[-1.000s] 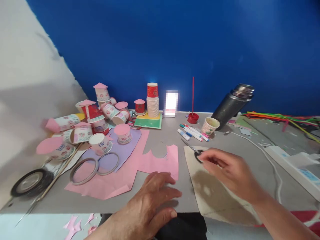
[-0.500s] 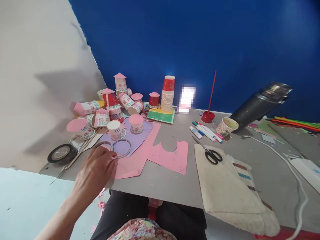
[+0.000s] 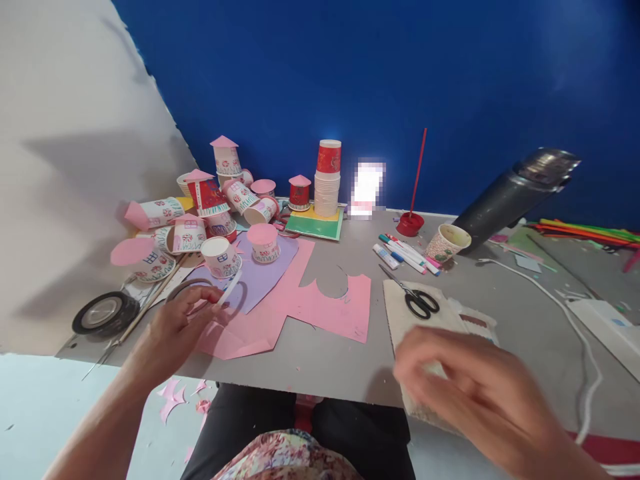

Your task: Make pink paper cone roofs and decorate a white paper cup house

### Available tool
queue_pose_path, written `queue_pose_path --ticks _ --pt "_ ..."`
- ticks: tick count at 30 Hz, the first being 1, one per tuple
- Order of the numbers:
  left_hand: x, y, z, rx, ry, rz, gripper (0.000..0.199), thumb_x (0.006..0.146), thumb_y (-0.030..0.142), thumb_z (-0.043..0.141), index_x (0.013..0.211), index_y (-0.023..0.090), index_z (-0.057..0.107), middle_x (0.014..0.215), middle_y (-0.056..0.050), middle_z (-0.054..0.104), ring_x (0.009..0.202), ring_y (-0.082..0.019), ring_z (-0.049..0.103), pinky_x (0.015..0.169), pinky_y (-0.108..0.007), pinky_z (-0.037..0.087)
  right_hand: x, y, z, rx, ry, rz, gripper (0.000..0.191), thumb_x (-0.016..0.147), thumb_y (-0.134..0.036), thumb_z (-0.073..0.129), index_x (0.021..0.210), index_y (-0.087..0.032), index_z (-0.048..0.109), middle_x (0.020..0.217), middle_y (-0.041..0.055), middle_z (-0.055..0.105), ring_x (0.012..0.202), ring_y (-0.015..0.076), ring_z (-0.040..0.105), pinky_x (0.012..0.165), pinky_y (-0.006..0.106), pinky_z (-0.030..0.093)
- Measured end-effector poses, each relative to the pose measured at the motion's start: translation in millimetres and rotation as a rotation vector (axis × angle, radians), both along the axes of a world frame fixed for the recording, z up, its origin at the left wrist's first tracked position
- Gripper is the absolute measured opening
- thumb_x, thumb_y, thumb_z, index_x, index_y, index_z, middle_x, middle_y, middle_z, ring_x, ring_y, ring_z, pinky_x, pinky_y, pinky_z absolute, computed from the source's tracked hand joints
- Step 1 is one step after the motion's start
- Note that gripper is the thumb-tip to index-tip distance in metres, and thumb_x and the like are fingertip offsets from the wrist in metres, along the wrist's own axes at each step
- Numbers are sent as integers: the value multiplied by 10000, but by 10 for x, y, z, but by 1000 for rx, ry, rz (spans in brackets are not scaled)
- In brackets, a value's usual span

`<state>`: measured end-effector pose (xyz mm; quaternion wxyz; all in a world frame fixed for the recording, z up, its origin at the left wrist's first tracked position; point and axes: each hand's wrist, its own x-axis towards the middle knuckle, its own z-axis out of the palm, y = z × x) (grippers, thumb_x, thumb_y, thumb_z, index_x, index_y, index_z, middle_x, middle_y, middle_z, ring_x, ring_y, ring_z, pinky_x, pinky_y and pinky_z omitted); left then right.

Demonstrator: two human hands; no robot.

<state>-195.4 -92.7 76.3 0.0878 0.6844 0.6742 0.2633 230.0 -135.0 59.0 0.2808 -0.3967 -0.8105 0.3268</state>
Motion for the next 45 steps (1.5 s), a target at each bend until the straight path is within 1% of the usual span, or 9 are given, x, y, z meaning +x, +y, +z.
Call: queue_pose_path --ticks 2,5,10,14,19,25,31,37,45 --pt "77 -54 51 42 -20 -36 183 929 397 497 920 246 600 1082 -36 695 983 -237 650 860 -367 516 -226 367 157 -28 -109 -90 142 974 -286 531 894 -288 648 828 26 676 737 196 625 675 338 510" --pt "410 -100 33 172 58 -212 156 955 319 472 946 238 604 1046 -60 698 1103 -254 618 1009 -442 430 -385 714 249 43 -237 -169 193 957 -240 517 785 -252 606 736 -2 641 654 163 578 602 301 429" --pt "1193 8 -135 147 241 -598 217 963 132 436 970 227 632 982 -38 699 1120 -212 602 1147 -505 246 -370 832 66 101 -278 -195 166 957 -218 527 835 -226 639 813 12 667 746 165 604 681 295 420" --pt "1504 160 -222 153 337 -624 258 931 74 443 959 216 656 975 -58 681 1122 -236 579 1143 -532 244 -369 869 -128 132 -310 -113 170 982 -238 508 903 -209 655 901 47 646 828 182 600 729 297 433" --pt "1588 252 -259 142 369 -618 236 916 84 481 885 211 676 998 -72 651 1059 -242 581 1093 -534 319 -365 891 -247 151 -425 -133 193 968 -205 507 819 -180 627 882 71 600 814 202 568 723 318 433" --pt "1610 270 -356 149 341 -599 208 868 67 539 882 203 696 997 -84 626 1012 -242 572 1053 -531 362 -352 902 -273 107 -289 -232 150 962 -148 500 974 -171 648 935 78 621 864 205 595 787 329 463" --pt "1587 287 -436 182 248 -621 225 870 63 535 901 202 709 974 -89 589 942 -226 546 928 -456 443 -346 886 -296 113 -280 -228 134 953 -138 523 995 -174 645 937 80 630 864 211 608 787 333 475" --pt "1615 287 -464 214 215 -653 212 879 68 551 915 206 708 964 -82 576 932 -225 525 902 -447 447 -349 896 -320 124 -295 -227 292 953 -85 457 1176 -179 620 960 88 630 885 216 618 798 332 476" --pt "1610 241 -487 82 65 -563 199 901 126 577 1072 206 643 1095 -91 569 970 -221 563 811 -366 492 -386 934 -249 40 -372 -226 291 914 -31 464 1046 -182 675 945 72 604 861 187 601 780 292 447"
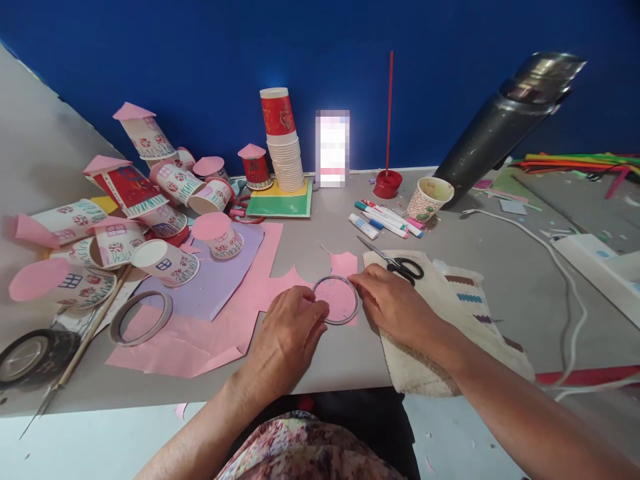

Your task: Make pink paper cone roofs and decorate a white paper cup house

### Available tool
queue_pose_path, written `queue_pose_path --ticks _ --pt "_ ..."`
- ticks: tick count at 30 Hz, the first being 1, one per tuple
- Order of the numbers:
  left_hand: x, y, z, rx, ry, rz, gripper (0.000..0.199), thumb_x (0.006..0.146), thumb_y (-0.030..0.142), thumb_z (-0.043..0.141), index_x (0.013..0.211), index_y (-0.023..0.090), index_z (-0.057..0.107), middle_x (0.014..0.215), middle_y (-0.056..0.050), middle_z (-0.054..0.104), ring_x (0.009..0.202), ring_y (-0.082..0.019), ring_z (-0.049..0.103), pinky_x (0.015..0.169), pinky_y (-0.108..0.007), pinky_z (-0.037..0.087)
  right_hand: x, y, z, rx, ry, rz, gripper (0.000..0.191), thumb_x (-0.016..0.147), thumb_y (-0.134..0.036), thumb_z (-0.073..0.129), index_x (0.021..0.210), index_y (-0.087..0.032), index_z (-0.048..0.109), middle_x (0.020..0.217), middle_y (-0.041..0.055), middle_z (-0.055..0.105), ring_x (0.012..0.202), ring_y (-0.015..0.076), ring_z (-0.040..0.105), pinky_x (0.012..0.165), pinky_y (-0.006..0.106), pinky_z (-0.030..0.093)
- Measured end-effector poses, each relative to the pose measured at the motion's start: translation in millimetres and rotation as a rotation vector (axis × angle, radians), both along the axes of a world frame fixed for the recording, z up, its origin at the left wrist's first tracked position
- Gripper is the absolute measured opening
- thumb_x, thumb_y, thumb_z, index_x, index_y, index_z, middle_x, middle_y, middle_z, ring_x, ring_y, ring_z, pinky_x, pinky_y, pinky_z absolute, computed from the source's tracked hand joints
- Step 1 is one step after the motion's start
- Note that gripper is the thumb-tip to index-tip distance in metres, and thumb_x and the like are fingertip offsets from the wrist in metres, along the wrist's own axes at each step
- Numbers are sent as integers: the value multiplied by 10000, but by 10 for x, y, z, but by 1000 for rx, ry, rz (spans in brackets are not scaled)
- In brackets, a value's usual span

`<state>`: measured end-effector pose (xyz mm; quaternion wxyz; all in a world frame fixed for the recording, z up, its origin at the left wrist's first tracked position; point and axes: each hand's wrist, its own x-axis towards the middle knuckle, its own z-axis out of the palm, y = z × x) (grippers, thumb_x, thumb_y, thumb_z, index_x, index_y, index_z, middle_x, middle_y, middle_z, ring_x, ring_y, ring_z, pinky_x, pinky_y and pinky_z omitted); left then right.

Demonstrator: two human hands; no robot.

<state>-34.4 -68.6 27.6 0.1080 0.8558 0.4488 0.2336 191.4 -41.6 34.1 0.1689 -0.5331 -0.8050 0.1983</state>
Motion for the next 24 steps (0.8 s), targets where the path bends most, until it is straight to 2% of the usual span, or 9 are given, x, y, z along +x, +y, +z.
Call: queue_pose_path --ticks 3,7,24 --pt "-31 5 -14 -55 -48 10 172 910 151 579 1057 208 646 1094 -86 569 949 -212 581 788 -351 498 0 2 7 -10 -8 -12 257 914 -28 463 960 -167 675 934 74 598 862 189 597 784 297 441" --pt "-36 30 -26 -18 -58 -5 134 916 176 585 1009 204 677 1028 -79 589 914 -212 583 775 -355 491 7 10 2 -10 -20 -17 253 909 -22 460 905 -166 668 933 76 594 876 195 594 788 305 435" --pt "-17 45 -49 8 -42 18 109 929 224 588 991 193 673 990 -80 609 919 -222 586 780 -368 490 3 25 36 -49 -37 -16 236 924 -39 460 906 -155 665 914 75 594 855 192 597 776 305 438"
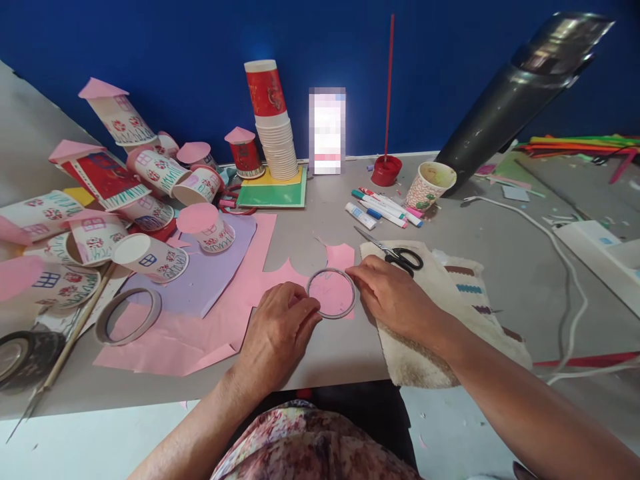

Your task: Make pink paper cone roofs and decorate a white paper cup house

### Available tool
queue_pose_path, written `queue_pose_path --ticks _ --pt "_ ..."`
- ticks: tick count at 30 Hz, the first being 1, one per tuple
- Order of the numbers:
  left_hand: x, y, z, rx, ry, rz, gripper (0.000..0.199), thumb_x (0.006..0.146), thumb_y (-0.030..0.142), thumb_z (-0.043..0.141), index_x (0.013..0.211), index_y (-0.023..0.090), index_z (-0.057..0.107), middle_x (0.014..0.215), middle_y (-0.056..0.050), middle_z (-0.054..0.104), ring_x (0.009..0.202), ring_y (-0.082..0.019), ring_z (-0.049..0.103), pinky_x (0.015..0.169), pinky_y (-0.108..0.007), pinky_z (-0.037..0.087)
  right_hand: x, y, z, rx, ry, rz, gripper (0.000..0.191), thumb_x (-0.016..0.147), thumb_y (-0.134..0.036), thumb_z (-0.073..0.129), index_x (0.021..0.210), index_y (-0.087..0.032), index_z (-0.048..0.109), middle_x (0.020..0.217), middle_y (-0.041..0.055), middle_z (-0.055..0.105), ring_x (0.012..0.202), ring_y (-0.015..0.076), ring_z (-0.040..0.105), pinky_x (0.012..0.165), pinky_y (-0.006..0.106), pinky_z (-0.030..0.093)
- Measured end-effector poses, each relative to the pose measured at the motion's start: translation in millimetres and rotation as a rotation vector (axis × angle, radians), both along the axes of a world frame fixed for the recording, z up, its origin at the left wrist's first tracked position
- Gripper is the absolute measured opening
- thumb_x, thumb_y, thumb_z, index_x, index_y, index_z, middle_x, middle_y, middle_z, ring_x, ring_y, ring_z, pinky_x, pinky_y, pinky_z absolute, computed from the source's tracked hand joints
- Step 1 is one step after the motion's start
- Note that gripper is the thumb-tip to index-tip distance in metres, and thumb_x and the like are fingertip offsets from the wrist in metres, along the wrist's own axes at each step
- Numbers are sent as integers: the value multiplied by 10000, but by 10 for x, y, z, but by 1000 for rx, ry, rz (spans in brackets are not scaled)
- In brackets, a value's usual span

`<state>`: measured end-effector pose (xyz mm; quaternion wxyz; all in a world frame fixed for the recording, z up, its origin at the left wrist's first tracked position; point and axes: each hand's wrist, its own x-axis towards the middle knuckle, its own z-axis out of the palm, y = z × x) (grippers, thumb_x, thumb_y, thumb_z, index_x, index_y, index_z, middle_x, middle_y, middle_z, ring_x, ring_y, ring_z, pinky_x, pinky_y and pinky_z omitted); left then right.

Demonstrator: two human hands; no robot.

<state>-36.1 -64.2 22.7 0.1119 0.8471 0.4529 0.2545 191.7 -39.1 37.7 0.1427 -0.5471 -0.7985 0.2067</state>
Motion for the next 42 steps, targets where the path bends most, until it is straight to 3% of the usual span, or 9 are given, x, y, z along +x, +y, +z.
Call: queue_pose_path --ticks 17,31,37,42 --pt "-8 -17 47 -88 -140 67 167 962 157 501 1018 185 656 1018 -65 585 875 -159 600 726 -281 497 17 -4 -44 17 -4 5 271 900 -29 453 955 -160 684 937 90 609 878 215 608 802 333 456" --pt "-22 -39 55 -74 -96 65 149 948 181 527 1003 192 665 1025 -88 608 890 -189 620 755 -328 524 12 0 -77 12 4 13 263 891 -26 454 965 -175 658 952 85 611 895 215 611 810 334 453" --pt "-17 -54 29 15 -56 38 147 925 207 581 1055 214 650 1175 -118 581 1046 -238 615 851 -389 545 7 6 -98 16 24 18 262 900 -37 440 947 -180 654 931 81 602 863 206 605 792 326 463" --pt "-13 -49 -9 5 17 57 420 898 326 647 1284 197 543 1360 -179 504 1208 -297 562 920 -437 554 -8 4 -75 -12 19 9 270 891 -35 440 975 -169 658 930 89 597 863 216 607 799 343 477"
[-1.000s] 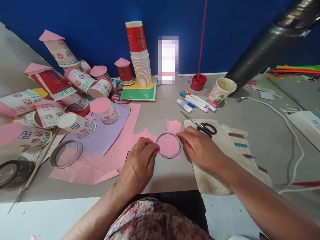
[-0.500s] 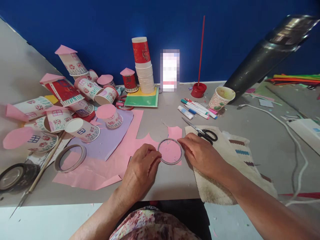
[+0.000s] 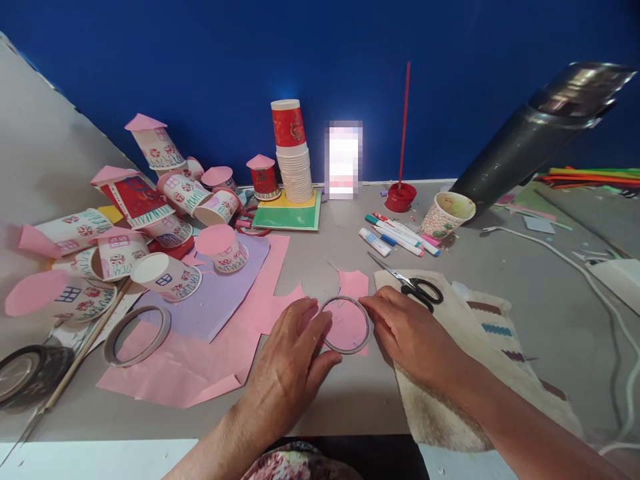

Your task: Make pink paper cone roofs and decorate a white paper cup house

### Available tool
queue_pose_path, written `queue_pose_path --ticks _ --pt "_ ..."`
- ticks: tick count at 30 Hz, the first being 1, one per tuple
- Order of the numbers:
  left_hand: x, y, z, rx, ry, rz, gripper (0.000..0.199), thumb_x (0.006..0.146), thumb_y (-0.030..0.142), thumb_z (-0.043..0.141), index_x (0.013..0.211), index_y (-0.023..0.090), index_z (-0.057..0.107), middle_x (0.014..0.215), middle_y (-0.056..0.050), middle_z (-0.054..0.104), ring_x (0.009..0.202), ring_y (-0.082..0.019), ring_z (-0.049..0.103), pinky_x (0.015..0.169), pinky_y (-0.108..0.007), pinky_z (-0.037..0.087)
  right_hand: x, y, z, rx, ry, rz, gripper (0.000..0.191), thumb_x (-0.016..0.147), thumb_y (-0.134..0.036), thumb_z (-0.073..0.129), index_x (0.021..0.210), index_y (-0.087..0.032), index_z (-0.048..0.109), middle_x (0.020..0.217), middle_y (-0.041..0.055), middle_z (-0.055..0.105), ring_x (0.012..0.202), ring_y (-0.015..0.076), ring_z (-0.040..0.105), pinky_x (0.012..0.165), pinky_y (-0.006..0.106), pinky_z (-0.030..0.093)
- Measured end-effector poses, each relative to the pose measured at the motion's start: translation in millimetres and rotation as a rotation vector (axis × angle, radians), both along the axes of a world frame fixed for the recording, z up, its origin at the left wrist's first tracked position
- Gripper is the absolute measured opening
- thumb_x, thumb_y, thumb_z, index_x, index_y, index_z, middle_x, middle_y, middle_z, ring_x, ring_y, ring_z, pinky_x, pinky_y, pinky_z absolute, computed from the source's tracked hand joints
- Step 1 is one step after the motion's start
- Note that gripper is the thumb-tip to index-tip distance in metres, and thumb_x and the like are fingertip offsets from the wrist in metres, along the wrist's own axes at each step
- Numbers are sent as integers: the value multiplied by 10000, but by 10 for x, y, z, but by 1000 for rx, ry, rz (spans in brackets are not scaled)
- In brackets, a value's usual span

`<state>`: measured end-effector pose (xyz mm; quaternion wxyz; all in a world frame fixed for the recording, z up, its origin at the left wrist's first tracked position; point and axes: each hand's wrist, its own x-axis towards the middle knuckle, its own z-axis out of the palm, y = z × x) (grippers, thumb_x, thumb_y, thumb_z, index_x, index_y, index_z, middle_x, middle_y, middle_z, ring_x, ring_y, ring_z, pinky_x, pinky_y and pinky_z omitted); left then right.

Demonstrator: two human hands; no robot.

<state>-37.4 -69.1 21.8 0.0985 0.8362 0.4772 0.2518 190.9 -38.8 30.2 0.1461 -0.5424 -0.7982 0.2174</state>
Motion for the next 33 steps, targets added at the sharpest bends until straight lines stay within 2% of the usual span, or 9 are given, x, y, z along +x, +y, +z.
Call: queue_pose_path --ticks 8,13,16,19,26,33 --pt "-5 10 0 28 55 -40 217 900 328 638 1098 241 649 1344 -144 525 1145 -306 574 898 -475 550 -7 3 -17 -4 21 2 290 870 -16 432 980 -172 650 956 92 605 893 218 602 819 350 473" --pt "9 14 44 98 -16 -91 179 895 202 623 1066 243 656 1312 -121 531 1193 -286 532 940 -442 524 -36 10 13 -23 20 -10 287 863 -1 443 968 -175 645 949 75 589 875 196 595 796 312 461" --pt "45 9 53 166 -40 -149 220 875 112 611 1040 248 666 1181 -101 571 1051 -237 563 827 -370 535 -51 10 45 -26 15 -17 271 868 -5 443 947 -170 644 938 64 582 862 186 591 776 294 451" --pt "86 -5 50 186 5 -193 202 869 97 606 996 241 668 1047 -83 584 923 -210 558 742 -340 518 -59 6 54 -7 15 -26 272 858 -3 451 944 -172 645 925 51 580 837 175 587 755 280 438" --pt "102 -31 51 148 69 -247 131 903 127 544 918 205 648 930 -77 562 837 -201 532 691 -336 493 -68 11 -1 63 32 -28 258 870 -8 453 919 -170 648 941 53 602 883 170 592 788 270 419" --pt "96 -53 48 142 72 -232 124 883 105 541 883 198 624 898 -63 531 800 -199 520 661 -321 466 -113 -7 37 65 3 -45 229 891 -22 466 872 -173 638 884 41 589 804 154 576 716 252 392"
